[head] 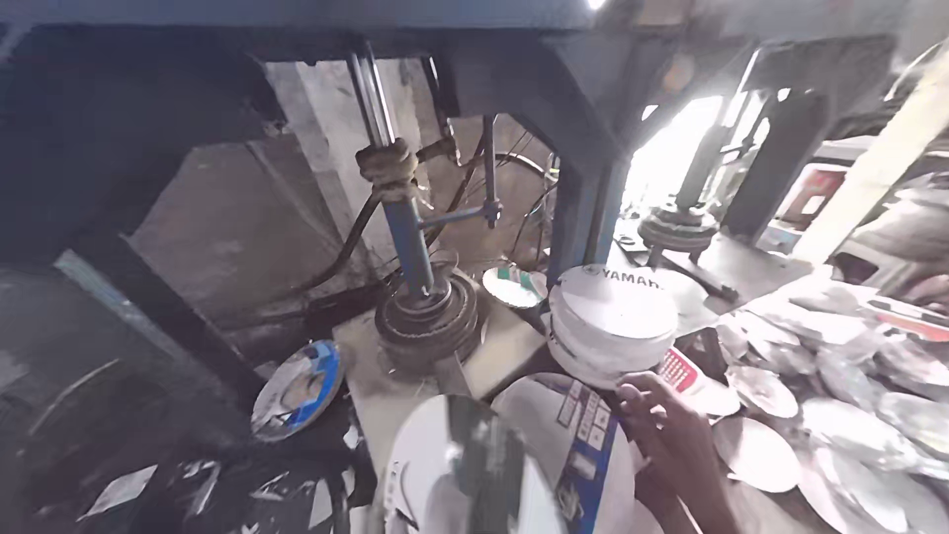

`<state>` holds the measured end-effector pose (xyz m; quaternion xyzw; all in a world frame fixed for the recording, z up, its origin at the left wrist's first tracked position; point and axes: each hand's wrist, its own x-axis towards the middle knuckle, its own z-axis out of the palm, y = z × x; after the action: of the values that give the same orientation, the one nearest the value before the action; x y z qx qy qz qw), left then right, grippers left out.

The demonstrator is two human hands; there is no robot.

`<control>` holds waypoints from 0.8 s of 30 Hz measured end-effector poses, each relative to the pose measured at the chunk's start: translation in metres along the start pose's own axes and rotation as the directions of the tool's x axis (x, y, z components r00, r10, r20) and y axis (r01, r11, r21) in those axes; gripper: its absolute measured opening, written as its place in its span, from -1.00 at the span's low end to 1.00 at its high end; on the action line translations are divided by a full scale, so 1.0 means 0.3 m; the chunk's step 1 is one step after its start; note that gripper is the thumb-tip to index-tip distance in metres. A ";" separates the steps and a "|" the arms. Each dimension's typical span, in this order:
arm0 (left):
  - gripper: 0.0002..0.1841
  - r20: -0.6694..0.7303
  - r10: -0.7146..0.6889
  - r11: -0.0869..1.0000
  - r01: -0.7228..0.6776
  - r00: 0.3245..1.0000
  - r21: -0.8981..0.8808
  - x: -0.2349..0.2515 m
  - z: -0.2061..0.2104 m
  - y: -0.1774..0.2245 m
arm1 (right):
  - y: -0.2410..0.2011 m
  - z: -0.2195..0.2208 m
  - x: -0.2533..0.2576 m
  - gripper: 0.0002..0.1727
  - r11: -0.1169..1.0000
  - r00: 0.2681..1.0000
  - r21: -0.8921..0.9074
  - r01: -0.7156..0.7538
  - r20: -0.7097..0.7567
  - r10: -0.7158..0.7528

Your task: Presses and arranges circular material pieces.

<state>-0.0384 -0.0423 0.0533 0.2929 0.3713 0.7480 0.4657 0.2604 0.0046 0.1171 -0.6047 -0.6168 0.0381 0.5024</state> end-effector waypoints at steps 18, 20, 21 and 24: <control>-0.48 0.078 -0.177 0.984 0.176 0.981 0.023 -0.082 -0.004 0.023 | -0.069 0.093 -0.148 -0.75 0.858 0.975 0.502 -0.110 0.224 -0.006; -0.44 0.113 -0.201 0.980 0.201 0.973 0.012 -0.084 0.003 -0.001 | -0.051 0.114 -0.151 -0.61 0.966 0.993 0.257 0.006 0.110 -0.035; -0.48 0.055 -0.206 0.978 0.206 0.977 -0.003 -0.081 -0.010 -0.007 | -0.022 0.107 -0.139 -0.59 1.000 0.998 -0.025 0.012 0.060 -0.011; -0.58 -0.076 -0.151 0.988 0.149 0.986 -0.031 -0.041 -0.091 0.028 | 0.072 0.091 -0.097 -0.33 0.885 0.951 -0.439 -0.155 0.177 0.255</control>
<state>-0.0590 -0.0637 0.0443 0.2289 0.4007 0.7264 0.5093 0.2507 0.0027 0.0729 -0.7522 -0.5965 0.0275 0.2787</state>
